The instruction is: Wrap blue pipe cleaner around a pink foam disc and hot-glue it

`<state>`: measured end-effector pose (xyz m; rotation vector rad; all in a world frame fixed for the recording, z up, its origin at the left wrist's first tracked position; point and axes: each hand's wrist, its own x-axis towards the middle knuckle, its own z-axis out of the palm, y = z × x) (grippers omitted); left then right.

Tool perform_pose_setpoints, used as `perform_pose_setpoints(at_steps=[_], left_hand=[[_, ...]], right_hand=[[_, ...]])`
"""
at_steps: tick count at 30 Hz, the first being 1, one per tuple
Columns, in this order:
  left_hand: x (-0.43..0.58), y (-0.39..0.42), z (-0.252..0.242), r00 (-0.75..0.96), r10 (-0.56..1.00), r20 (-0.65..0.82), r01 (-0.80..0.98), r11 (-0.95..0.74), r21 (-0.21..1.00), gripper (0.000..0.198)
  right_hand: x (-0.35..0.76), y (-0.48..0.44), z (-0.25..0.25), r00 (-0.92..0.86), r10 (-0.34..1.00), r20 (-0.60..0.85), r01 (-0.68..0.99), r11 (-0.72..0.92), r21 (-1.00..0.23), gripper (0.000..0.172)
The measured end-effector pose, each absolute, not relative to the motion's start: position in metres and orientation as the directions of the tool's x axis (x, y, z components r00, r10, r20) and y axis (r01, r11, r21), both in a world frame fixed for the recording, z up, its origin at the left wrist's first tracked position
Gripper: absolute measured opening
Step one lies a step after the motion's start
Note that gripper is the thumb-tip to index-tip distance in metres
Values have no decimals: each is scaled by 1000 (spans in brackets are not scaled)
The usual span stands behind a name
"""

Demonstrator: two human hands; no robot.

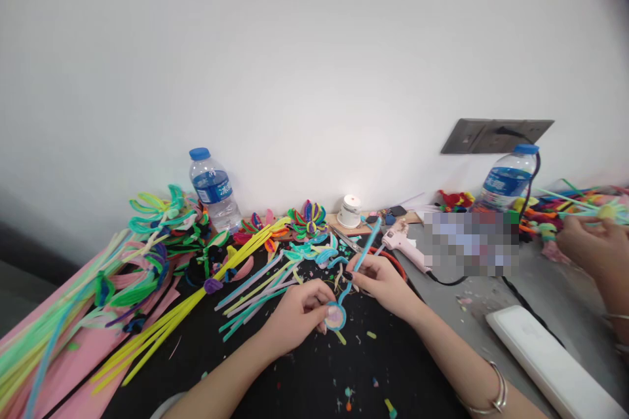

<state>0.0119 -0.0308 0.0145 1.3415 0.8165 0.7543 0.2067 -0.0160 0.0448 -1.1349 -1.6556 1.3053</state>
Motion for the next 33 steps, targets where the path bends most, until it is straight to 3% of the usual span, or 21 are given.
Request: perform_pose_setpoints(at_steps=[9, 33], left_hand=[[8, -19, 11, 338, 939, -55, -160, 115, 980, 19], [6, -18, 17, 214, 974, -72, -129, 101, 986, 23]], right_hand=[[209, -12, 40, -202, 975, 90, 259, 142, -955, 19], [197, -21, 41, -294, 945, 146, 437, 269, -858, 17]])
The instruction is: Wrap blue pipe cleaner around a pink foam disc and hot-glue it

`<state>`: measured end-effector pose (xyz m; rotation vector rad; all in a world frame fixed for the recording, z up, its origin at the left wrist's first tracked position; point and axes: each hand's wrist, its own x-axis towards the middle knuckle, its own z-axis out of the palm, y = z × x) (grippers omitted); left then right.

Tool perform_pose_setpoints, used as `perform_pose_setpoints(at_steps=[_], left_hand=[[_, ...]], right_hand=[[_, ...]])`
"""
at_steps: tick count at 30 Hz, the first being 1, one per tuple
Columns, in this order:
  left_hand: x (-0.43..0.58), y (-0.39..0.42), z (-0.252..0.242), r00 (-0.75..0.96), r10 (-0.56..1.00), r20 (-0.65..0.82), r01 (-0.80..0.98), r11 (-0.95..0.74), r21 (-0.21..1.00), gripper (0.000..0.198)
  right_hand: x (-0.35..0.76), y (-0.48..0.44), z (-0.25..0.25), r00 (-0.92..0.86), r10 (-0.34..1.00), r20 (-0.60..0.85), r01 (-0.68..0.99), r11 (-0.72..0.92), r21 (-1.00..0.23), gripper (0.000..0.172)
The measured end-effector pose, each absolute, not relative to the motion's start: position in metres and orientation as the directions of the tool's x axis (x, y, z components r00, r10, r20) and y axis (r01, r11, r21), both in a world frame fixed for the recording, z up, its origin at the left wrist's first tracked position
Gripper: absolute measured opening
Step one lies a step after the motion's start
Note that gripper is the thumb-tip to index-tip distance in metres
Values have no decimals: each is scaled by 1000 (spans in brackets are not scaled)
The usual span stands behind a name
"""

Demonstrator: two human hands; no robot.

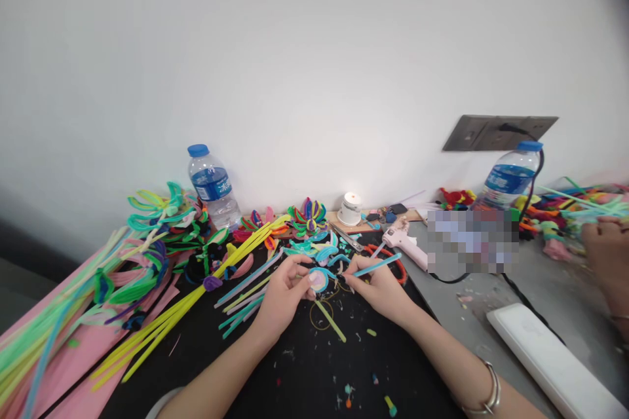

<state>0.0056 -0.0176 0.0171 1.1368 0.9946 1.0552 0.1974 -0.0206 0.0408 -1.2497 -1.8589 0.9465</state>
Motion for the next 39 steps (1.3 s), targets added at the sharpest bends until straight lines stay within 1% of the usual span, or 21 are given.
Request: perform_pose_setpoints(at_steps=[7, 11, 14, 19, 25, 32, 35, 39], left_hand=[[6, -18, 16, 201, 977, -76, -141, 106, 984, 23], [6, -18, 14, 193, 978, -74, -152, 105, 983, 24], [6, -19, 14, 190, 979, -76, -150, 106, 983, 24], [6, -20, 16, 182, 980, -87, -159, 117, 980, 24], [8, -23, 18, 180, 976, -119, -174, 150, 973, 26], [9, -24, 18, 193, 972, -133, -234, 177, 956, 28], [10, -25, 18, 196, 971, -134, -268, 185, 945, 31], [11, -26, 17, 200, 968, -149, -309, 207, 928, 33]], right_hand=[[196, -22, 37, -334, 925, 181, 497, 337, -800, 16], [193, -22, 35, -357, 905, 232, 495, 394, -774, 15], [192, -23, 34, -367, 899, 238, 498, 406, -766, 15], [190, -25, 31, -375, 899, 226, 506, 403, -763, 17], [189, -25, 29, -366, 898, 245, 497, 411, -765, 15], [189, -25, 29, -354, 904, 242, 478, 397, -784, 16], [188, -24, 30, -336, 914, 227, 466, 371, -804, 16], [187, -24, 31, -316, 933, 170, 436, 302, -848, 18]])
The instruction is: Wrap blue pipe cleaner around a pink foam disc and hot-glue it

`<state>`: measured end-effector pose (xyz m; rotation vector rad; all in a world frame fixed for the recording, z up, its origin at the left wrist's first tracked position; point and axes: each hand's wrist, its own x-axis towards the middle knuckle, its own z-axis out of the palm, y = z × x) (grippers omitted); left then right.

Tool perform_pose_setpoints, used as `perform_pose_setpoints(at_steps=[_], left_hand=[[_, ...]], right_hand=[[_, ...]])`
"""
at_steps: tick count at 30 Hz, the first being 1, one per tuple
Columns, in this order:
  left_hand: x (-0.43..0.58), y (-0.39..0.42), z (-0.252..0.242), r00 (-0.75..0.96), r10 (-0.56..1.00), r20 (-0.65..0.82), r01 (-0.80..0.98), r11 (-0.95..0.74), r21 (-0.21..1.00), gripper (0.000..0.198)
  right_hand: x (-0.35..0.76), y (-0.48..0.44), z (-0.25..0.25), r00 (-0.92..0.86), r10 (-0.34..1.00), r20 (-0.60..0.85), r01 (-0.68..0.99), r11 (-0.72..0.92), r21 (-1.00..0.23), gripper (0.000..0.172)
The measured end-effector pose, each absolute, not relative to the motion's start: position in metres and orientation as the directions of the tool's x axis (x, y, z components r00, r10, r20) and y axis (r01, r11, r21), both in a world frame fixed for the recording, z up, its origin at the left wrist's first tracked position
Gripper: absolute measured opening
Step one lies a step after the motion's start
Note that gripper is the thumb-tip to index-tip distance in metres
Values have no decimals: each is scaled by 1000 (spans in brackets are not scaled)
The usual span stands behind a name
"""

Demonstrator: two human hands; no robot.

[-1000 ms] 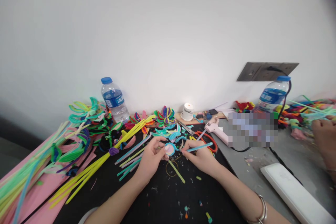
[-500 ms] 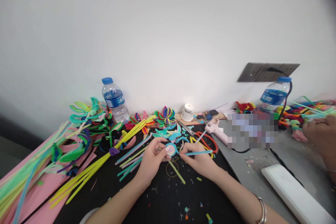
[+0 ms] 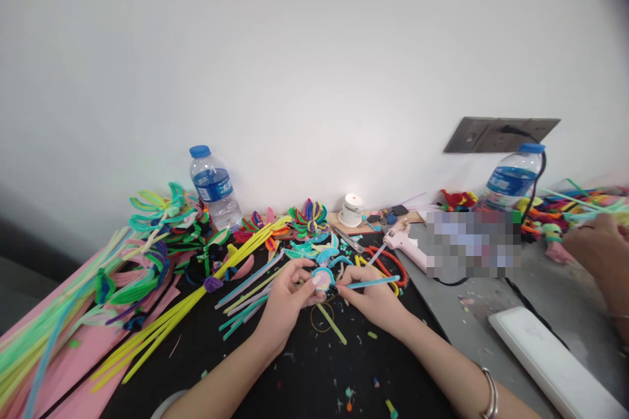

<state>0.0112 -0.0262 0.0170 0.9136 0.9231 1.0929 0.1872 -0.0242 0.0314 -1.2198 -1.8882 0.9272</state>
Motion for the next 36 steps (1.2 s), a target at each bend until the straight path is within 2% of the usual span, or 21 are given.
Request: perform_pose_setpoints(at_steps=[14, 22, 36], left_hand=[[15, -30, 21, 279, 942, -186, -356, 282, 891, 34], [13, -29, 18, 303, 926, -225, -345, 326, 880, 37], [13, -29, 17, 313, 932, -185, -379, 301, 875, 37]], right_hand=[[187, -23, 32, -288, 956, 53, 358, 158, -920, 21], [189, -22, 24, -310, 950, -38, 210, 30, -977, 21], [189, -21, 27, -285, 957, -62, 146, -20, -989, 23]])
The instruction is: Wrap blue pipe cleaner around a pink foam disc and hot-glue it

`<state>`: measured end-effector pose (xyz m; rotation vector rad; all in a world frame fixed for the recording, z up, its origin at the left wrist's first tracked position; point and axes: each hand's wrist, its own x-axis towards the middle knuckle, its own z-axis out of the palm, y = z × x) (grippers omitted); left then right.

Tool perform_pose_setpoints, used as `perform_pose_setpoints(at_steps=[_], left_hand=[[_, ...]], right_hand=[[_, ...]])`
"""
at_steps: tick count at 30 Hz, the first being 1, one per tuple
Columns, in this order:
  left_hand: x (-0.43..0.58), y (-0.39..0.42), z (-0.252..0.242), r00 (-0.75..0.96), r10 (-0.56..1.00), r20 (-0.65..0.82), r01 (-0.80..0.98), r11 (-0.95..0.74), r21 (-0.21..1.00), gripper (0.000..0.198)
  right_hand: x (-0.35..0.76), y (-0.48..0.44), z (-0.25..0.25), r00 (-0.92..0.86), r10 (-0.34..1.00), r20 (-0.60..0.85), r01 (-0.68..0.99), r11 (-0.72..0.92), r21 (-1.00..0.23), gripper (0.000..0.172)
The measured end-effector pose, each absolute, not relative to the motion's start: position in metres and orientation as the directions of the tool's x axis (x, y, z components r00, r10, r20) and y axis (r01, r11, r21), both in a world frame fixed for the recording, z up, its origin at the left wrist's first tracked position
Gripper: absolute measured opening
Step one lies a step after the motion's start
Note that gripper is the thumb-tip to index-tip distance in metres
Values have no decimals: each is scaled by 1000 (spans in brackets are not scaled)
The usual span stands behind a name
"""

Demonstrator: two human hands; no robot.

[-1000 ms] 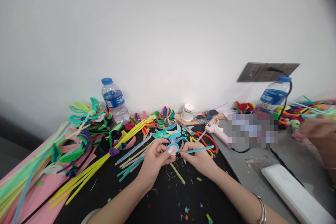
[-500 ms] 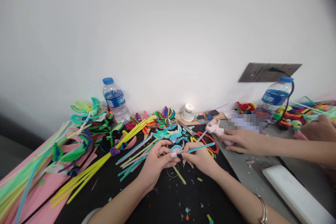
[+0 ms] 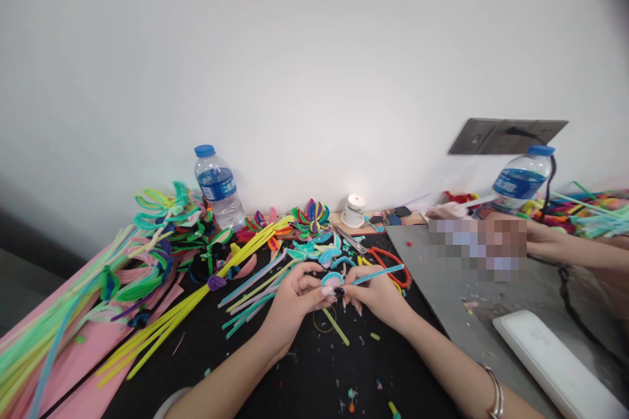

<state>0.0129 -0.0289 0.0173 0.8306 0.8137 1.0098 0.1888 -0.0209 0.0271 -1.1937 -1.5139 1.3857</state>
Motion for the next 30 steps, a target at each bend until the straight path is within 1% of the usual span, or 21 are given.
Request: perform_pose_setpoints(at_steps=[5, 15, 19, 23, 30], left_hand=[[12, -29, 16, 319, 928, -193, -370, 309, 876, 37], [12, -28, 14, 316, 931, -185, -354, 297, 887, 36], [13, -28, 15, 319, 930, -184, -347, 295, 890, 35], [12, -28, 17, 302, 935, -186, -304, 279, 911, 33], [13, -27, 13, 308, 945, -107, -278, 197, 940, 31]], right_hand=[[189, -21, 27, -308, 949, -69, 106, -38, -994, 23], [187, -21, 28, -333, 939, -92, 100, -62, -993, 26], [188, -21, 28, -346, 934, -83, 106, -49, -993, 27], [189, -21, 32, -352, 934, -60, 113, -21, -993, 27], [191, -20, 31, -361, 930, -71, 158, -14, -987, 28]])
